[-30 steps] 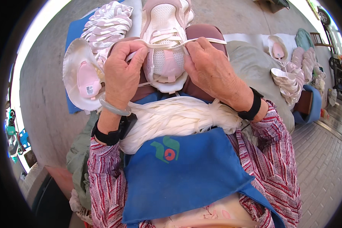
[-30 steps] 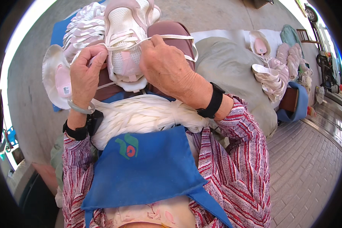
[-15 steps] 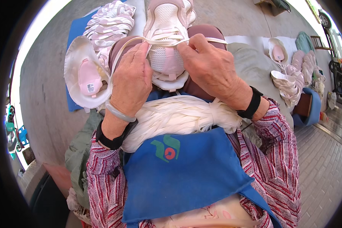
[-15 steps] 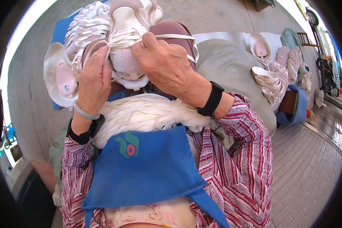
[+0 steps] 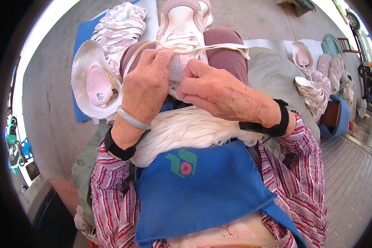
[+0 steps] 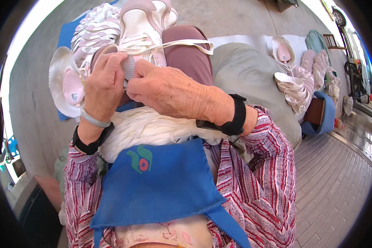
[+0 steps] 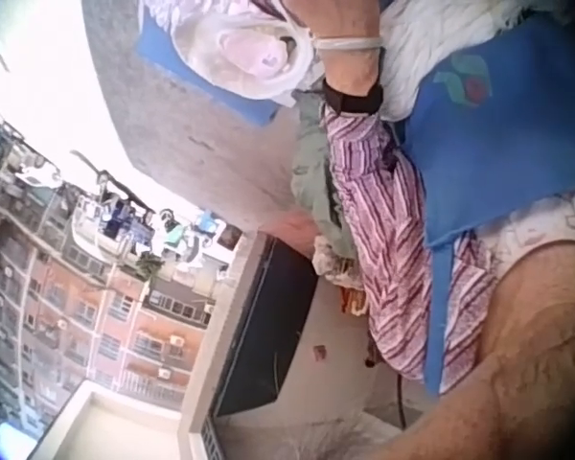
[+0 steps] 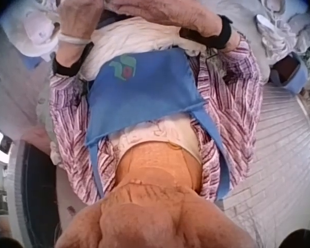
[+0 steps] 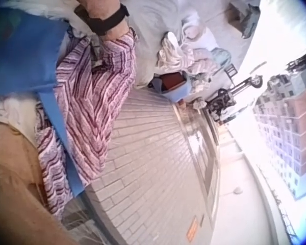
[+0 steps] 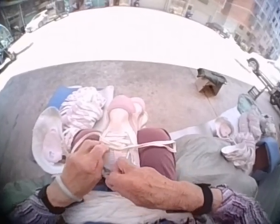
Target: The recorder is lacing a pair of white and pink athletic shoes while sitting in an outdoor area.
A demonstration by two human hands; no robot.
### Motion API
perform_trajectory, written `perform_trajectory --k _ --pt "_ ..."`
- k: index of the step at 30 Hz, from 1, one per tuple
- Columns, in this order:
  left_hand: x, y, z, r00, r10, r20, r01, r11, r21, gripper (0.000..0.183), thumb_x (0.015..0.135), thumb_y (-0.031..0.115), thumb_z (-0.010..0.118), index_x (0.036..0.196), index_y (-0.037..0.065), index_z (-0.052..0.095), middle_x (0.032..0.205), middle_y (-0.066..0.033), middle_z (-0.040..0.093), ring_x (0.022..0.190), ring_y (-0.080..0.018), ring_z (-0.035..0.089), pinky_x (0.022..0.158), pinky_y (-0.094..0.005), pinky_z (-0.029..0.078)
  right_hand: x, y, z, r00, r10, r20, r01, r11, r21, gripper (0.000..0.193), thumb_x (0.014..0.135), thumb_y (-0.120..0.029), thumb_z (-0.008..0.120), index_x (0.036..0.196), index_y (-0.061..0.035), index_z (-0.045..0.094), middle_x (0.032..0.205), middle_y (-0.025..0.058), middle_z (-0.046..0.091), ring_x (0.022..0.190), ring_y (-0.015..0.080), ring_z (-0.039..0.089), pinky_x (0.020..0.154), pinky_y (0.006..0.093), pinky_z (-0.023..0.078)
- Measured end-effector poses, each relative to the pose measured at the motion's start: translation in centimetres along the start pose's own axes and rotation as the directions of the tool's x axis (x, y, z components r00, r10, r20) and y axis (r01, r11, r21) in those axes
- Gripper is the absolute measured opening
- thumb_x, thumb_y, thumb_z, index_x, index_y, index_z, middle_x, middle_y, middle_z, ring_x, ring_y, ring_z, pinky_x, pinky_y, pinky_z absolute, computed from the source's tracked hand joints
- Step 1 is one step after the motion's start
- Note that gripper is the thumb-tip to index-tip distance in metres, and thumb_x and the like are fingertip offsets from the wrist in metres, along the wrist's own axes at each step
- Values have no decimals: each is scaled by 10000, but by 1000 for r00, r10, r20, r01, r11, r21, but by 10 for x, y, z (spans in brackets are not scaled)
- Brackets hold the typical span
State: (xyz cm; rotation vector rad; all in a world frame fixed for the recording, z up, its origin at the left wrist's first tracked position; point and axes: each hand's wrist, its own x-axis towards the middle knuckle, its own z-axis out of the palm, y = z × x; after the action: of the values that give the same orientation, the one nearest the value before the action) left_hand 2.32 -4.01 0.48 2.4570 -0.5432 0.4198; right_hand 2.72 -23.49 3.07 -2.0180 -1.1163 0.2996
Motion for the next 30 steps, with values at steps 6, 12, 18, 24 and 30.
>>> perform_trajectory --k 6,12,18,24,30 --pt "15 5 -3 991 50 125 -76 975 209 227 779 2 598 994 73 603 1000 -90 586 851 -293 621 710 -382 508 -10 -21 -17 989 -50 139 -5 929 370 118 893 -121 573 863 -11 545 825 166 544 783 354 573 707 422 472" --pt "20 9 -7 962 254 103 -273 917 290 164 755 10 636 908 51 595 987 -82 568 921 -292 558 836 -390 429 -18 -4 -26 998 -1 -70 14 980 198 118 903 -142 583 915 -25 587 818 145 587 774 337 592 707 401 474" --pt "10 40 -13 932 319 173 -307 947 -94 186 739 -10 667 896 45 583 960 -100 589 886 -292 575 795 -375 459 -26 16 -36 949 178 -260 -134 975 178 147 890 -131 601 969 -8 622 825 117 644 736 268 620 690 331 492" --pt "-12 39 -13 906 38 423 189 855 -483 188 849 -44 617 1020 12 563 988 -90 623 885 -203 642 761 -301 522 -30 22 -28 940 215 -266 -185 974 133 149 877 -111 589 973 -9 639 811 132 638 738 278 620 687 348 490" --pt "-10 15 -12 936 -84 341 287 742 -605 154 919 -30 573 1052 -1 644 991 -53 623 868 -96 627 701 -196 507 -17 24 -35 940 75 -332 -86 996 -18 151 880 -111 592 986 -16 641 812 112 644 727 259 610 693 336 488"
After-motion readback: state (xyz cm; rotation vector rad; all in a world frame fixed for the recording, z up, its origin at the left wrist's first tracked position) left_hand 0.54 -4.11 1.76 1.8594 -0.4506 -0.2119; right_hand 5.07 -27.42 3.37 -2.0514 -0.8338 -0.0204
